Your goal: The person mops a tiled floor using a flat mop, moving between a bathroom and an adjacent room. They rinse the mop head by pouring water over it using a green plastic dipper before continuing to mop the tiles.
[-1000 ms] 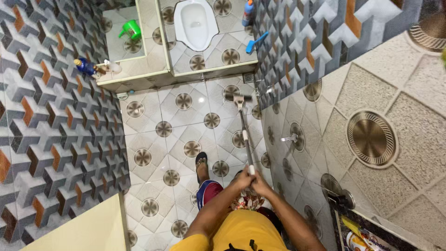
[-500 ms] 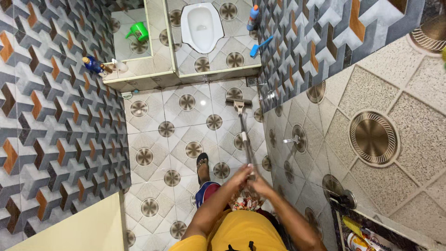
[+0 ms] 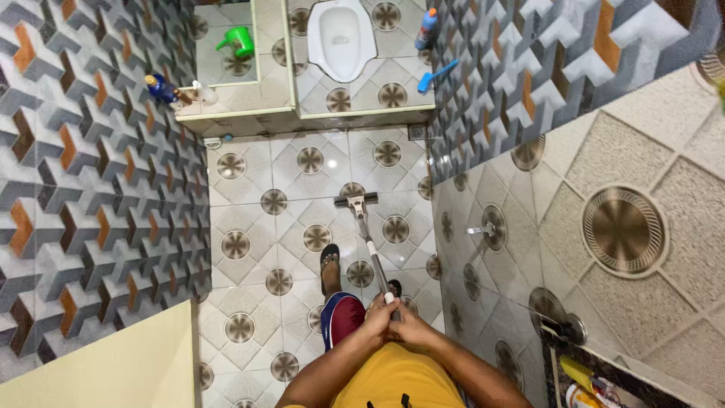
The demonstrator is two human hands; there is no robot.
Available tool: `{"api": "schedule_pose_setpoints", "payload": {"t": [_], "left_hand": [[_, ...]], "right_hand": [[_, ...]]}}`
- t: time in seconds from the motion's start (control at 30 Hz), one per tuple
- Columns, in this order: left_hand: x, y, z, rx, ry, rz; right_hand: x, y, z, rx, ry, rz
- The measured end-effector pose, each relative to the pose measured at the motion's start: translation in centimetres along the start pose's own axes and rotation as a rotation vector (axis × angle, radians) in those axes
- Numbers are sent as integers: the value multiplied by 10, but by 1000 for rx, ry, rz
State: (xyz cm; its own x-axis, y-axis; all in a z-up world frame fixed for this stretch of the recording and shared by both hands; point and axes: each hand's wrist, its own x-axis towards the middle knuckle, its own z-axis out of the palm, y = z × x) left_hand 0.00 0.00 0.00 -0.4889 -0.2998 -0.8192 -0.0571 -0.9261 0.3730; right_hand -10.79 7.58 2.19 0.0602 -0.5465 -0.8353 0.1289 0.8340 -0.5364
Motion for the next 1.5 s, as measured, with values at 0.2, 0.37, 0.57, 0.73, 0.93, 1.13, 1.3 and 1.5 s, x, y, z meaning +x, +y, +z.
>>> {"api": "schedule_pose_setpoints", "payload": {"t": [0.2, 0.37, 0.57, 0.73, 0.93, 1.13, 1.3, 1.5], "left_hand": [[23, 35, -9, 62, -8, 5], [31, 59, -23, 50, 3, -32], [25, 82, -44, 185, 28, -24], [44, 119, -56, 429, 91, 171], [84, 175, -61, 752, 189, 232], [88, 182, -63, 582, 161, 237], [72, 160, -72, 500, 191, 238], [40, 117, -65, 241, 173, 268]], "right_hand": [[26, -32, 1, 81, 109, 8], [36, -50, 9, -70, 111, -40], [53, -65, 41, -312, 188, -53], [93, -91, 52, -291, 189, -181], [140, -131, 47, -334, 269, -281], [150, -152, 48, -216, 182, -143], [135, -132, 54, -380, 178, -363], [103, -97, 47, -383, 86, -500]]}}
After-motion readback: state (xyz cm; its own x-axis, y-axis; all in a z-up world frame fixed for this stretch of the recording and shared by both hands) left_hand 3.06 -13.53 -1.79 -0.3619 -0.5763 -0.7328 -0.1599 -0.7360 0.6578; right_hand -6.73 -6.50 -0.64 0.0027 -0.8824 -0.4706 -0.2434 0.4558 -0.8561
